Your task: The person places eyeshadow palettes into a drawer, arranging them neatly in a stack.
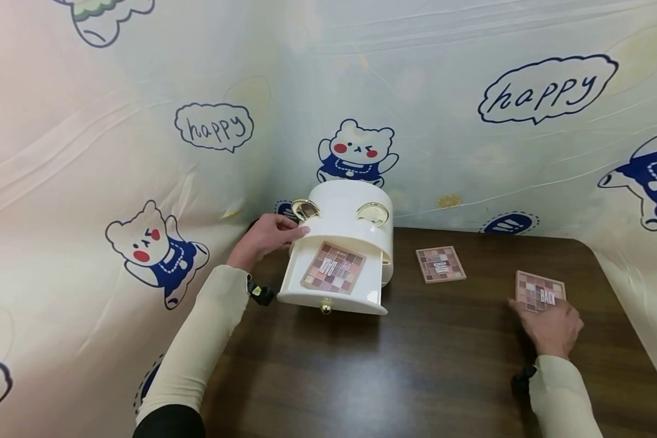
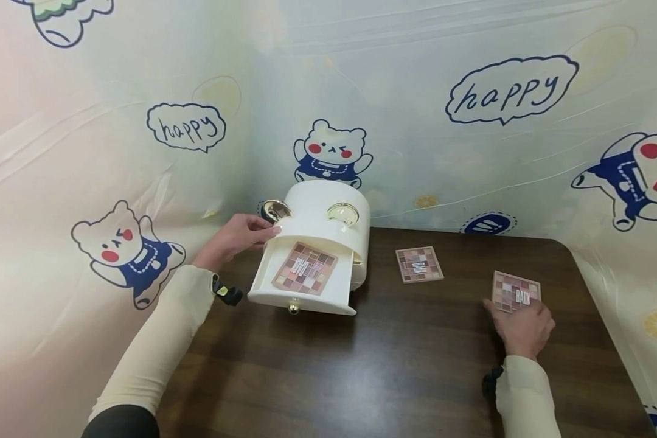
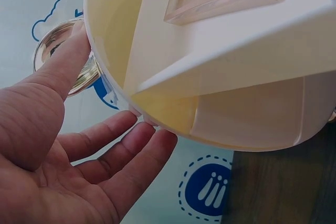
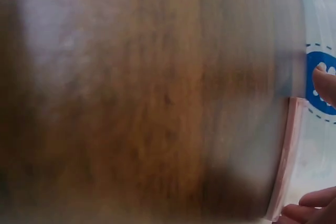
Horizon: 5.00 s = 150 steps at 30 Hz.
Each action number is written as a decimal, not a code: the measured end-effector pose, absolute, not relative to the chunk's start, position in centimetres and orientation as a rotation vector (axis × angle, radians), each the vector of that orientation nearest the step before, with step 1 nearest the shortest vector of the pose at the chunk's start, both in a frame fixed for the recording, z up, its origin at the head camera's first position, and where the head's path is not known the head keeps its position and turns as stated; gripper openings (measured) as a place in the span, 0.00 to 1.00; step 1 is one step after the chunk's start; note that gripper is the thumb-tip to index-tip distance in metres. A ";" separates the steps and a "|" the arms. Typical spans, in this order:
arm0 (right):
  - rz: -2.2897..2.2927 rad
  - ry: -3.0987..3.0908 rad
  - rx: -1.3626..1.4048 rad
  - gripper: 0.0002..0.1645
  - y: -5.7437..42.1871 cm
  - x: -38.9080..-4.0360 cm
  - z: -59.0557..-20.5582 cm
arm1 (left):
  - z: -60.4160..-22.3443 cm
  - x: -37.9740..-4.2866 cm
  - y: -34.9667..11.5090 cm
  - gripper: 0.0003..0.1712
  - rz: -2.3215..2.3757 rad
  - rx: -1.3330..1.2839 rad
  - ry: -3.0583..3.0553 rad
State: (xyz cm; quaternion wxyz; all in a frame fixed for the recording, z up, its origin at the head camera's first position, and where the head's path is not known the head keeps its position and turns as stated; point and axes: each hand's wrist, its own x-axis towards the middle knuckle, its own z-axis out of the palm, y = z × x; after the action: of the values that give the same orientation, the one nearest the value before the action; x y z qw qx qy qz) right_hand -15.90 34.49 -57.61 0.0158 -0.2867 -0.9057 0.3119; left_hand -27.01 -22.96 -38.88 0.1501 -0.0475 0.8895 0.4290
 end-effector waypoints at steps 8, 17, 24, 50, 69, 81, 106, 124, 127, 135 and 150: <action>0.935 -2.849 -1.095 0.78 34.5 -16.9 -58.0 | -38.8 -26.9 -23.0 0.35 1.224 -0.122 2.559; 0.859 -2.894 -1.225 0.82 34.6 -17.7 -59.0 | -38.8 -26.9 -22.9 0.35 1.209 -0.123 2.568; 0.836 -2.861 -1.196 0.77 34.8 -17.4 -59.1 | -39.0 -27.0 -23.0 0.35 1.209 -0.108 2.568; 0.938 -2.553 -0.818 0.61 32.3 -16.9 -57.2 | -39.2 -27.0 -23.1 0.34 1.212 -0.117 2.562; 0.954 -2.342 -0.437 0.56 29.2 -17.2 -52.5 | -38.8 -27.0 -23.0 0.34 1.208 -0.138 2.556; 0.953 -2.210 -0.163 0.54 26.6 -17.6 -49.4 | -38.7 -26.9 -23.1 0.35 1.203 -0.142 2.561; 1.063 -2.200 0.170 0.54 20.8 -17.6 -44.1 | -38.6 -26.9 -22.9 0.35 1.196 -0.133 2.561; 1.181 -2.316 0.362 0.59 16.3 -17.3 -42.7 | -38.8 -27.2 -22.9 0.38 1.186 -0.140 2.565; 1.202 -2.350 0.386 0.58 15.7 -17.2 -42.3 | -38.8 -27.2 -22.9 0.38 1.183 -0.142 2.566; 1.274 -2.425 0.508 0.56 14.2 -16.9 -41.4 | -38.7 -27.1 -22.9 0.39 1.195 -0.156 2.548; 1.465 -2.546 0.751 0.56 12.0 -16.6 -40.2 | -39.0 -27.0 -22.9 0.38 1.198 -0.141 2.566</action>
State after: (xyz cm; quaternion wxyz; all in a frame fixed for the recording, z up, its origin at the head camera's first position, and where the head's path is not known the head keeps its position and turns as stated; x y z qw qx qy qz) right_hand -16.62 11.99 -40.24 0.0547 0.2474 -0.8385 0.4824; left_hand -27.02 -22.91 -39.00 0.1524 -0.0492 0.8945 0.4174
